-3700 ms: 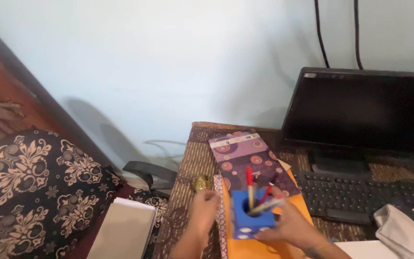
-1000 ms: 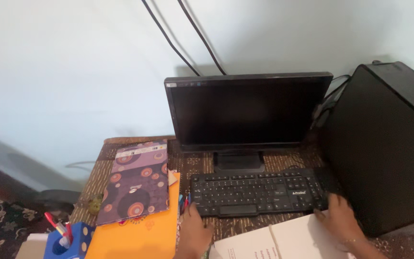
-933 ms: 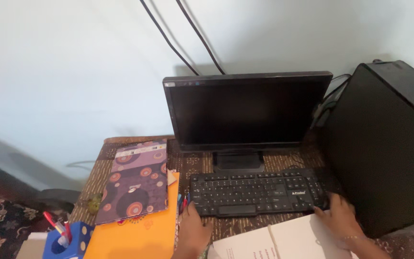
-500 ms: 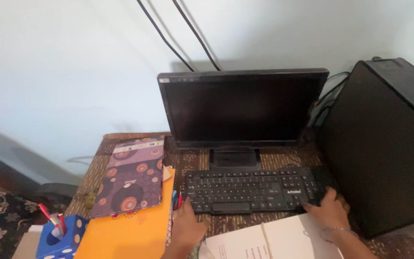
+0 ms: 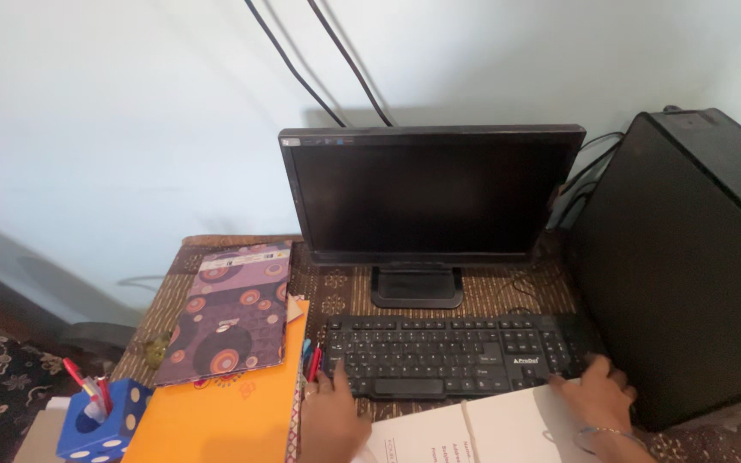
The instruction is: The person wipes a blue pen holder and places it on the desk, then wipes the monitor and keyboard. They move notebooks and a mouse, then repeatedly pick up pens and pencils from the holder and place them back, arranging the items on the desk.
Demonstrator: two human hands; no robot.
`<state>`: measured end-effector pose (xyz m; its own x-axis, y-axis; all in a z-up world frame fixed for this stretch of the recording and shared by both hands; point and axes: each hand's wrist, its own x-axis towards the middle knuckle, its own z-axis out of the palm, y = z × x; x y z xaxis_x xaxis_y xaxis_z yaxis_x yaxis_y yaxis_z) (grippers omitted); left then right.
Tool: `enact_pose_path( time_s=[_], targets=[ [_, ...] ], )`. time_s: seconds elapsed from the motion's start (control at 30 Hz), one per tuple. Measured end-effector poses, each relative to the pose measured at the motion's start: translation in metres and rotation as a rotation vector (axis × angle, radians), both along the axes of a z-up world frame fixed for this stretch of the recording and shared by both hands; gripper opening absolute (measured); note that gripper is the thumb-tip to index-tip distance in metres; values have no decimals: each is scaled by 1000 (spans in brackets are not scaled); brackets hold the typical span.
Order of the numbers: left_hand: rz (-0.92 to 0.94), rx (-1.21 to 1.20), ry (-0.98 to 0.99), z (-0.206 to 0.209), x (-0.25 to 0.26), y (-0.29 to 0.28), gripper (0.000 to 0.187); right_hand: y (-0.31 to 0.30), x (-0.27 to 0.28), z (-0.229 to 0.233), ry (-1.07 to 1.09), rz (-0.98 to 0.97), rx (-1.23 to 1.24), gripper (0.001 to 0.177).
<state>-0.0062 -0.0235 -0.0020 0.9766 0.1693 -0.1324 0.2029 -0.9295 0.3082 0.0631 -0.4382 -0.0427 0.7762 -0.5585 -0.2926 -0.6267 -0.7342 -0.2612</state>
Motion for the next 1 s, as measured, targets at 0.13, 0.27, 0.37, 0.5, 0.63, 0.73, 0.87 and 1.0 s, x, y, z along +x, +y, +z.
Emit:
enact_pose_path(
  time_s=[0.13,0.27,0.37,0.5,0.63,0.73,0.87,1.0],
  targets=[
    [10,-33,-10,-8,4,-2,100,4,5,6,-53,-19,59,94],
    [-11,-136,-190,-23,15,10,104,8,9,13,-87,-49,180,95],
    [-23,-73,-147,-26,14,9,100,2,6,12,-106,7,206,97],
    [-51,-62,-103,-2,2,-7,110,-8,3,9,-116,5,250,95],
    [-53,-173,-261,30,-15,-36,83,-10,-18,9,-207,261,12,92],
    [-127,-256,-168,45,-21,-51,47,12,-49,14,-360,647,-107,83],
    [-358,-419,43,37,-24,-47,39,75,-81,22,52,1081,-219,80],
    [-696,-384,188,6,-31,-27,11,127,-113,46,121,1084,-36,61]
  ],
)
